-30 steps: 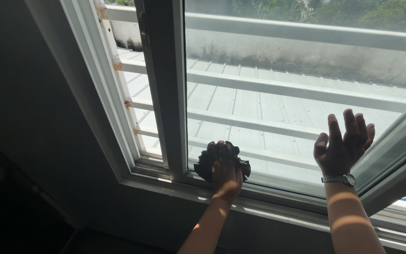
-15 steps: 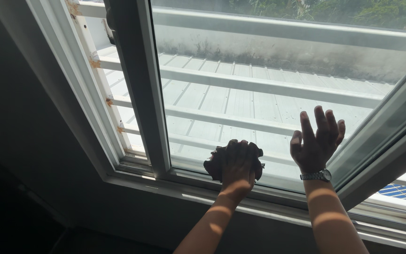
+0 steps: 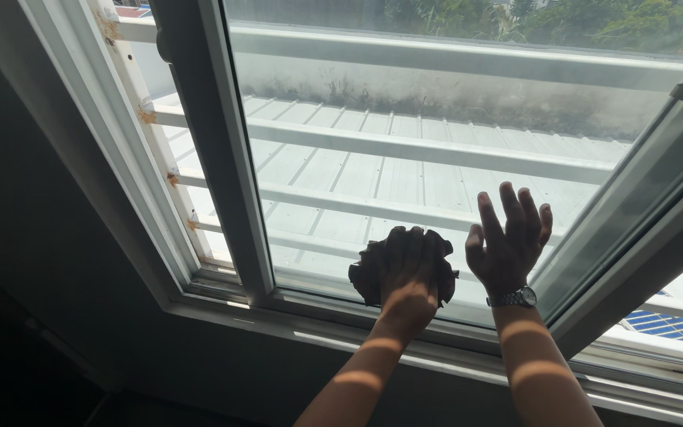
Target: The person wipes a large skylight window with a dark cloth, moving methodically across the glass and along the frame. The person uses one hand to hold the frame while the other wipes the surface.
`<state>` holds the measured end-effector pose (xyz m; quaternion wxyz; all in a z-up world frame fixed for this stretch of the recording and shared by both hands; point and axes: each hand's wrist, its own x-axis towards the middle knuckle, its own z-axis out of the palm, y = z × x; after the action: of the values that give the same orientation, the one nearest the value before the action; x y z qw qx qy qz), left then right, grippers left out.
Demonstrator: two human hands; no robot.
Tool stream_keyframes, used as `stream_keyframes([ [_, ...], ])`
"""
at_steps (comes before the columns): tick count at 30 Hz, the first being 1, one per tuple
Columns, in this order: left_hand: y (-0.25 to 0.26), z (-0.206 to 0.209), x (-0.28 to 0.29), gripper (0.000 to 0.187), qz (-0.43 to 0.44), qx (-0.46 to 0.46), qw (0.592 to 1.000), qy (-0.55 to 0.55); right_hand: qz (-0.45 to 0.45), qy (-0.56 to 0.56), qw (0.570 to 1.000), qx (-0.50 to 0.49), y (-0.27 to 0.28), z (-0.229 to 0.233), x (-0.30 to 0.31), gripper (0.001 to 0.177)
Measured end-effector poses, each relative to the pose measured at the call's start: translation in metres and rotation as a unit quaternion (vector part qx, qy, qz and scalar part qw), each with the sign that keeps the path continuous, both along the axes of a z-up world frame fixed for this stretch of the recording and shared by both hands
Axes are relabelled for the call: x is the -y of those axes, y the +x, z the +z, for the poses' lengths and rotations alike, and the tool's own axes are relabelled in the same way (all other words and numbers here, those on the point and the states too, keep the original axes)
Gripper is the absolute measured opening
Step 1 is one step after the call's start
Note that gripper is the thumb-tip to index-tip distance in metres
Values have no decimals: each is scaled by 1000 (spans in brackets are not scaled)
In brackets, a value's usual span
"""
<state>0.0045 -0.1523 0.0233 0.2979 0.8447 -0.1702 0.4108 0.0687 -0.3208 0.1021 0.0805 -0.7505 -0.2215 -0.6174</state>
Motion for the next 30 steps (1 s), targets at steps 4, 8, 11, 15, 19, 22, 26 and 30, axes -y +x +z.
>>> stream_keyframes([
  [4, -11, -30, 3, 66, 7, -52, 994, 94, 0, -7, 1000, -1, -1, 3, -2, 46],
  [8, -23, -61, 10, 66, -17, -123, 988, 96, 4, -11, 1000, -7, -3, 6, -3, 47],
  [11, -20, -52, 8, 66, -11, -117, 987, 109, 16, -23, 999, -39, -5, 2, 1, 49],
  [15, 6, -8, 9, 58, 28, 33, 998, 51, 11, -18, 997, -76, -20, -19, 23, 50],
  [19, 20, 17, 22, 48, -56, -182, 982, -10, -70, 66, 992, -80, -46, -54, 69, 47],
  [22, 10, -1, 28, 49, -28, 52, 996, 74, -114, 92, 983, -109, -45, -81, 103, 51],
  [26, -9, -42, 45, 55, -71, -5, 992, 108, -90, 71, 985, -126, -28, -122, 126, 61],
  [30, -6, -45, 49, 28, -123, -132, 980, 81, -101, 18, 990, -100, -13, -151, 142, 62],
])
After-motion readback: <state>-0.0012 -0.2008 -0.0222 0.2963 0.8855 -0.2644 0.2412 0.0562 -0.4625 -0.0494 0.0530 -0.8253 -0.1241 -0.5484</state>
